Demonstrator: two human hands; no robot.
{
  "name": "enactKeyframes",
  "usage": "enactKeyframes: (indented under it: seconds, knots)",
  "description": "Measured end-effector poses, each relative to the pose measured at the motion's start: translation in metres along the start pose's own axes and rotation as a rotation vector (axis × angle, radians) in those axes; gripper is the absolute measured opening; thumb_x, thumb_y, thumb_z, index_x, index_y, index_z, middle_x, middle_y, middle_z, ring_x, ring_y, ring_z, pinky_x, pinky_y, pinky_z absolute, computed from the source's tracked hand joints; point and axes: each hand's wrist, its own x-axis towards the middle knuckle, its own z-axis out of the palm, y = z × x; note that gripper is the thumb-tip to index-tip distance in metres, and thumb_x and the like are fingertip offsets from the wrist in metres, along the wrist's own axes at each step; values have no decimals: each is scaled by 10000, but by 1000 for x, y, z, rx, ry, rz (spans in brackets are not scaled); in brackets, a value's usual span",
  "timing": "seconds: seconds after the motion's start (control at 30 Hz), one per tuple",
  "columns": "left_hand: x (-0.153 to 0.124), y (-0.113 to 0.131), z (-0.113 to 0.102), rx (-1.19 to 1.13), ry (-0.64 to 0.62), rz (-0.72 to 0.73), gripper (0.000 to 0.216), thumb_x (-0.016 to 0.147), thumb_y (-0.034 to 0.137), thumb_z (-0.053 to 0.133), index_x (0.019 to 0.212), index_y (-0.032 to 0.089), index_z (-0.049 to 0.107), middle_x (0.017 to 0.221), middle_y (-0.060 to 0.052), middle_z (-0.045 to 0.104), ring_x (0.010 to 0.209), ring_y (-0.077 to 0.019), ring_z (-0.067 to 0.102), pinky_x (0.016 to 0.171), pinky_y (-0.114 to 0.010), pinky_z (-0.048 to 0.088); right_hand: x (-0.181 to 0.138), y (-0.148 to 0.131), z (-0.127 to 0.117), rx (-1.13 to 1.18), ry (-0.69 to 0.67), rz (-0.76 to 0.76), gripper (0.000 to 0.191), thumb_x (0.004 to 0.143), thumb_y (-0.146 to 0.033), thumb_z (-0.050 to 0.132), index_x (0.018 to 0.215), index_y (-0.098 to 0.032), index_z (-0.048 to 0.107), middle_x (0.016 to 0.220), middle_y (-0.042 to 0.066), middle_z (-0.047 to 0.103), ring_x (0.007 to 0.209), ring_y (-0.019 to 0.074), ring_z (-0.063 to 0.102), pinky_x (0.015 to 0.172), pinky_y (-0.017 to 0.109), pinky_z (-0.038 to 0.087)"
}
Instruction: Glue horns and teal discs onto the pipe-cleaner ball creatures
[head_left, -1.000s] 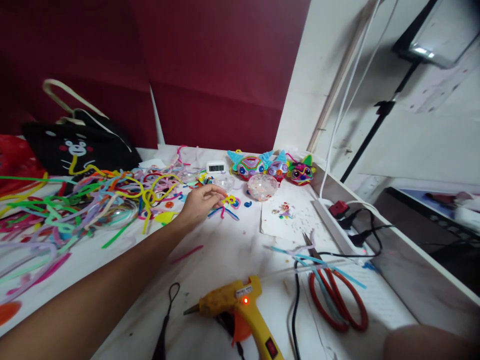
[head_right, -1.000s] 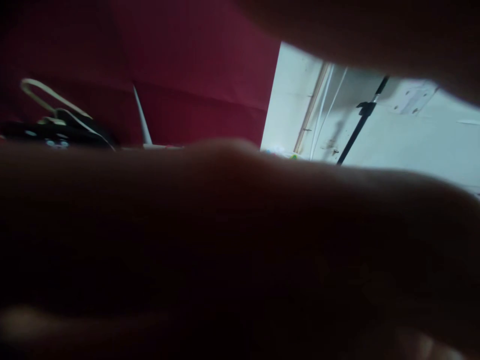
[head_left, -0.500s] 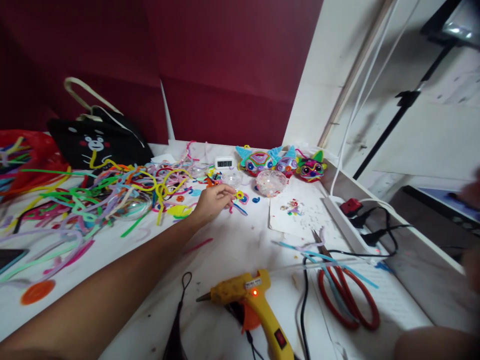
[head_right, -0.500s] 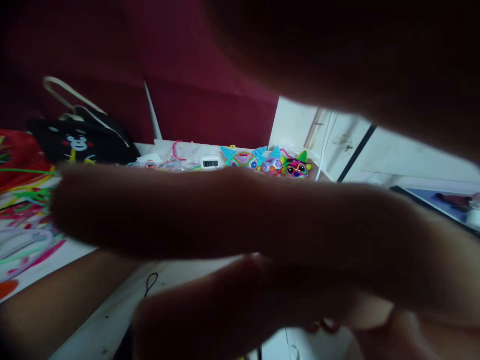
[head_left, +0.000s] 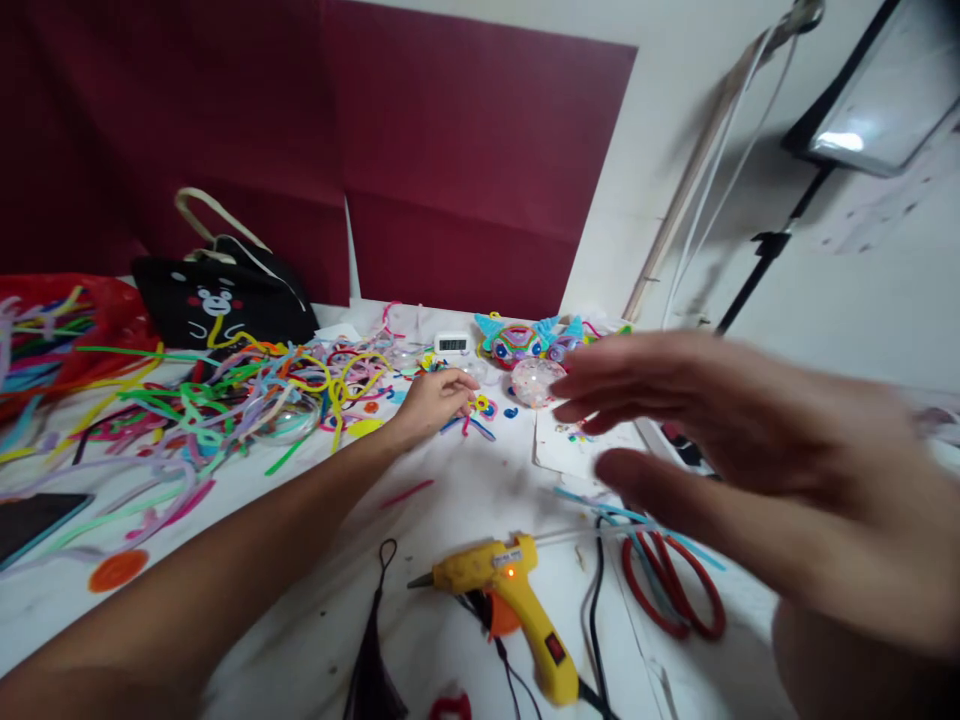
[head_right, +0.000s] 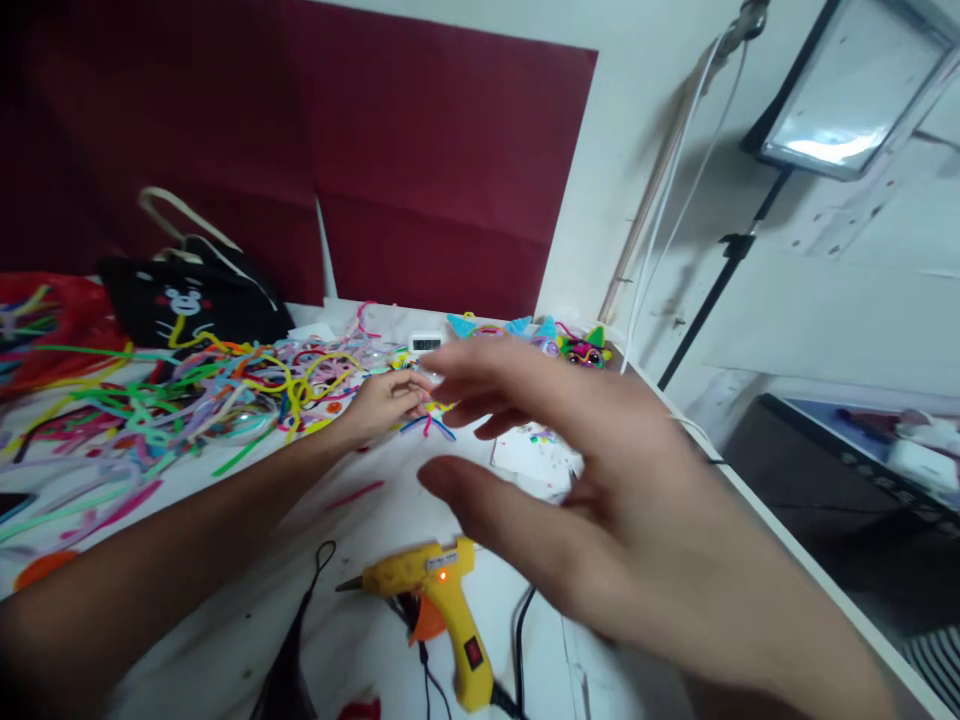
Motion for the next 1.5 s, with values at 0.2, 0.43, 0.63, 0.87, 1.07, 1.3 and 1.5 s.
enactKeyframes:
  seconds: [0.2,0.43,0.63,0.87,1.07,1.3,1.5]
  knots:
    - [-32,5,-22,166,-212,47,258,743,284,593,939,139,678,781,-39,716,717,-175,668,652,-267,520,-14,22,48,-172,-517,-20,386,865,-169,618,1250,-141,608,1184,127,678,1081,253,646,931,382,523]
    - [-72,-21,-63,687,-161,361,245,853,245,486,920,167,708,931,-58,728,841,-172,652,772,-271,470,-41,34,102,-178,-567,67,411,814,-325,719,1174,-144,637,1057,123,683,1006,277,630,905,430,475]
    - [-84,-35,-78,761,-138,354,280,900,264,445,960,159,698,975,-72,715,903,-189,648,833,-297,468,-35,37,123,-239,-583,178,424,826,-268,672,1227,-141,611,1034,117,686,964,286,633,894,439,458]
    - [-88,-40,-82,710,-156,333,283,906,256,442,960,145,696,962,-78,712,888,-183,650,825,-291,475,-30,53,121,-191,-573,189,431,843,-254,661,1257,-145,618,1113,125,691,1037,277,629,906,381,468]
    - [-86,-47,-80,690,-149,342,263,895,244,458,930,156,703,912,-68,726,842,-174,653,761,-272,478,-18,69,122,-185,-554,202,459,860,-286,649,1294,-146,594,1150,122,684,1057,273,625,921,371,469]
    - [-46,-31,-71,720,-80,310,283,899,259,453,1005,169,699,954,-52,728,816,-168,655,754,-271,502,-18,65,112,-233,-431,192,416,948,-411,511,1250,-145,611,1040,138,684,970,270,637,845,385,490]
    - [38,-29,-45,911,-161,503,341,921,215,389,1082,123,674,1108,-133,673,1065,-234,601,970,-364,443,-35,27,98,-117,-366,127,279,963,-372,508,1082,-171,661,994,91,678,958,226,607,869,355,458]
